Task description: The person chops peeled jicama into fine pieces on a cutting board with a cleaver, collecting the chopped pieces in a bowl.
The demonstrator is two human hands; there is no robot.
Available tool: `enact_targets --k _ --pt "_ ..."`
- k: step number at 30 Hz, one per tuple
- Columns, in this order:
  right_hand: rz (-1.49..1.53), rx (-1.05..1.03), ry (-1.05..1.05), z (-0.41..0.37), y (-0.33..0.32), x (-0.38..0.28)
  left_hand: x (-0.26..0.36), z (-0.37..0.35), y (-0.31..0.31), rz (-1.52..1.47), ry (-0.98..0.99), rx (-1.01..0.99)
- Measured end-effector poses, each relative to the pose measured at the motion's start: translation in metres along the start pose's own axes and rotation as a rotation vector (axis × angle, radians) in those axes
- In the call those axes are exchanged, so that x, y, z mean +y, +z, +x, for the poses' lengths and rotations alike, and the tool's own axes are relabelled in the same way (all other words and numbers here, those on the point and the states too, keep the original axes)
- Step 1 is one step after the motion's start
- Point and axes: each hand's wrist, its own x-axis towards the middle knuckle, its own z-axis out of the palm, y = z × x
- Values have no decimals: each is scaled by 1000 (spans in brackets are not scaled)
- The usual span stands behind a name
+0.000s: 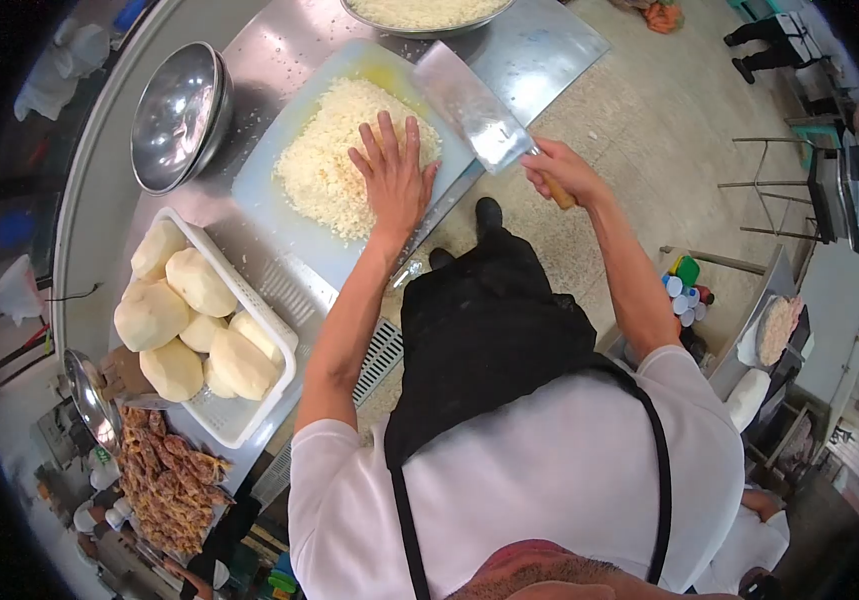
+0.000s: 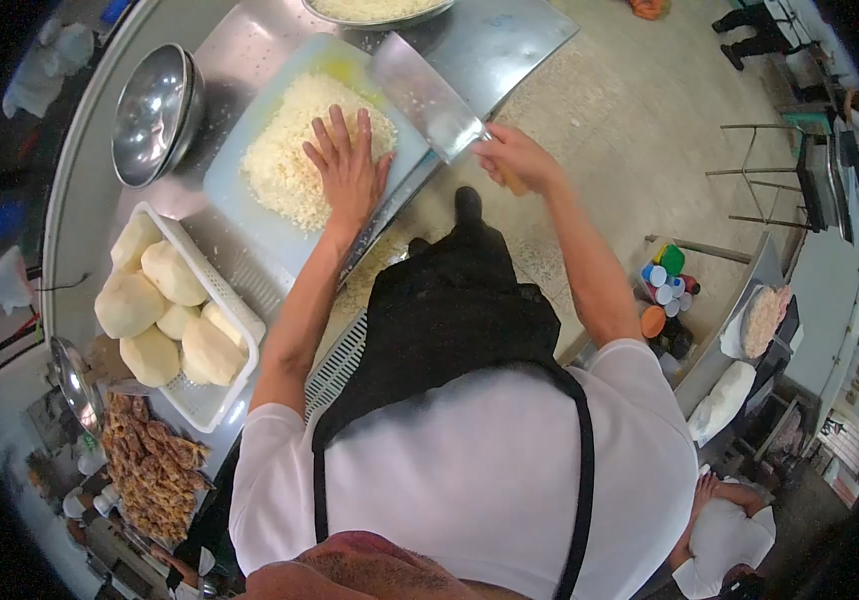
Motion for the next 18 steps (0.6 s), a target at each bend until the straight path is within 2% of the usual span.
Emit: enact_targets --k 2,6,7,8,9,11,14,16,18 --pt "203 -68 82 -6 -10 30 -2 4 2 130 34 36" --pt "367 -78 132 8 10 62 4 8 2 155 6 7" --pt "404 -84 133 19 26 69 11 11 1 46 -67 74" --pt "361 -44 101 27 51 70 17 14 1 -62 -141 144" --pt "317 -2 68 32 83 68 21 17 4 -56 -145 146" --pt "360 7 -60 42 131 70 26 28 12 -52 -312 271" --pt "286 -60 -172 29 127 43 25 32 13 -202 -380 328" --pt "252 -83 -151 22 116 37 30 35 -2 -194 -375 372" --pt "217 -104 -126 12 108 27 32 38 -9 -449 -359 468"
